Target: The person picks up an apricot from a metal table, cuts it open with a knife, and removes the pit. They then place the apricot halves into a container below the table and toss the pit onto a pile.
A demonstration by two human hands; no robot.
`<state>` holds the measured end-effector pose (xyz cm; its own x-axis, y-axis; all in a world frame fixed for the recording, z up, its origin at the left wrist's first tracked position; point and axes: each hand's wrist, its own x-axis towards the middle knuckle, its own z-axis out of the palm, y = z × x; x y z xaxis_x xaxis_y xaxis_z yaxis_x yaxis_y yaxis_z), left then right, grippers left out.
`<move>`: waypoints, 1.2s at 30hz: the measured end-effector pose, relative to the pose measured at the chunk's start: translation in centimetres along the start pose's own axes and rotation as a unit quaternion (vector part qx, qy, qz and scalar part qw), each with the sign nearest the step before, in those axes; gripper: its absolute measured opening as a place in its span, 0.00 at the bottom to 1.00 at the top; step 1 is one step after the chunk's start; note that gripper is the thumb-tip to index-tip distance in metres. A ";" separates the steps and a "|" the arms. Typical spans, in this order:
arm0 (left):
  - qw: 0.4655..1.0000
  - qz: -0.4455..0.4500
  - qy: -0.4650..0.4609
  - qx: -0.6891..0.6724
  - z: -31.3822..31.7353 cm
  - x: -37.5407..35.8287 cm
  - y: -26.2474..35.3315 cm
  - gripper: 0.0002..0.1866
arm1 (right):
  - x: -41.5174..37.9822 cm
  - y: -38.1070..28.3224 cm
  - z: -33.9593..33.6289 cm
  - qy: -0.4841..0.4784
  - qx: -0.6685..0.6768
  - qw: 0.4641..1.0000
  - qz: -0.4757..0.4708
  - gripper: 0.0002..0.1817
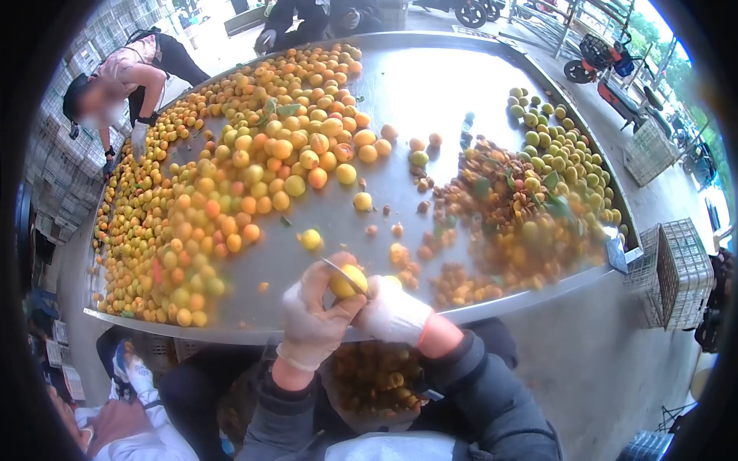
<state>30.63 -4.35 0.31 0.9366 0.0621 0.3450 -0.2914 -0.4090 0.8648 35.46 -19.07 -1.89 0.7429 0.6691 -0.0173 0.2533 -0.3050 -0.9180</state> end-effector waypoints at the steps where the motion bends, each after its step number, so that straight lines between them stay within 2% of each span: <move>1: 1.000 -0.001 -0.005 -0.001 0.1 -0.1 -0.4 0.23 | -0.1 -0.4 0.0 0.002 0.031 0.999 0.032 0.11; 2: 0.998 -0.033 -0.012 -0.048 0.3 -0.1 -1.1 0.24 | 0.0 -1.0 -0.2 0.004 0.061 0.996 0.062 0.10; 3: 0.993 -0.064 -0.017 -0.094 0.5 0.1 -1.4 0.25 | 0.1 -2.5 -0.6 -0.012 0.045 0.989 0.140 0.10; 4: 0.994 -0.061 -0.016 -0.093 0.6 0.1 -1.3 0.25 | 0.2 -2.3 -0.4 -0.011 0.043 0.990 0.137 0.10; 6: 0.942 -0.149 0.028 -0.299 0.8 0.2 -0.9 0.27 | 0.2 -1.7 0.4 0.059 0.004 0.996 0.071 0.10; 7: 0.944 -0.148 0.027 -0.295 0.8 0.2 -0.6 0.27 | 0.2 -1.7 0.5 0.061 0.007 0.996 0.069 0.10; 9: 0.911 -0.145 0.061 -0.382 0.9 0.1 -0.2 0.28 | -0.1 -1.7 0.7 0.116 -0.085 0.988 0.051 0.10; 13: 0.922 -0.120 0.057 -0.365 1.4 -0.5 -0.8 0.29 | -0.5 -1.5 0.6 0.129 -0.069 0.988 0.049 0.09; 15: 0.983 -0.100 -0.009 -0.152 1.2 -0.6 -1.6 0.31 | -0.3 -1.8 -0.3 -0.005 0.049 0.997 0.055 0.09; 16: 0.983 -0.100 -0.009 -0.152 1.1 -0.7 -1.8 0.31 | -0.2 -2.5 -0.8 -0.005 0.049 0.997 0.055 0.09; 18: 0.951 -0.114 -0.045 -0.285 0.9 -0.5 -1.7 0.30 | -0.5 -4.2 -1.8 -0.010 0.188 0.980 0.070 0.08; 19: 0.951 -0.113 -0.046 -0.285 0.8 -0.4 -1.3 0.30 | -0.7 -3.8 -1.8 -0.009 0.188 0.980 0.069 0.08; 21: 0.898 -0.170 -0.015 -0.406 0.3 0.2 -0.3 0.29 | -1.3 -2.4 -2.0 -0.039 0.062 0.997 0.030 0.08; 22: 0.899 -0.168 -0.015 -0.404 0.1 0.4 -0.6 0.29 | -1.7 -2.9 -2.9 -0.039 0.062 0.997 0.027 0.08; 24: 0.924 -0.113 0.066 -0.360 0.0 0.7 -1.5 0.25 | -2.5 -4.3 -4.7 0.021 0.148 0.974 0.170 0.09; 25: 0.923 -0.115 0.068 -0.361 0.1 0.5 -1.4 0.25 | -2.7 -4.0 -4.6 0.108 0.243 0.951 0.156 0.13; 26: 0.989 -0.028 0.049 -0.140 0.4 0.4 -1.0 0.24 | -2.5 -4.0 -4.3 0.109 0.244 0.951 0.158 0.13; 27: 0.994 0.065 0.022 0.089 0.6 0.6 -0.6 0.22 | -1.9 -4.2 -3.6 0.138 0.220 0.958 0.125 0.13; 28: 0.994 0.068 0.014 0.086 0.8 0.7 -0.2 0.22 | -1.3 -4.3 -3.0 0.168 0.196 0.962 0.092 0.14; 29: 0.997 0.050 0.018 0.053 1.0 0.7 0.0 0.21 | -0.4 -0.9 -1.3 0.221 0.123 0.966 -0.044 0.15; 30: 0.999 0.029 0.024 0.019 1.3 0.5 0.2 0.20 | -0.8 -2.0 -2.0 0.227 0.123 0.965 -0.041 0.15; 31: 0.999 0.029 0.021 0.017 1.5 0.3 -0.4 0.20 | -1.1 -4.1 -3.2 0.160 0.166 0.971 0.066 0.16; 32: 0.996 -0.008 0.016 -0.090 1.8 0.0 -1.4 0.21 | -1.2 -5.3 -4.0 0.089 0.207 0.959 0.171 0.17; 33: 0.980 -0.045 0.013 -0.195 1.8 0.1 -1.5 0.23 | -1.0 -4.9 -4.3 0.071 0.260 0.948 0.169 0.15; 34: 0.980 -0.045 0.012 -0.193 1.7 0.1 -1.4 0.23 | -1.1 -4.5 -4.3 0.071 0.263 0.948 0.168 0.15; 36: 0.887 -0.191 0.047 -0.417 1.1 0.2 -0.8 0.24 | -1.2 -3.8 -3.9 0.096 0.356 0.913 0.175 0.11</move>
<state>31.26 -4.99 -0.67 0.9892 0.1422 -0.0363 -0.0355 0.4718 0.8810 36.04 -21.38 3.19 0.8136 0.4631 -0.3515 -0.4361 0.0863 -0.8957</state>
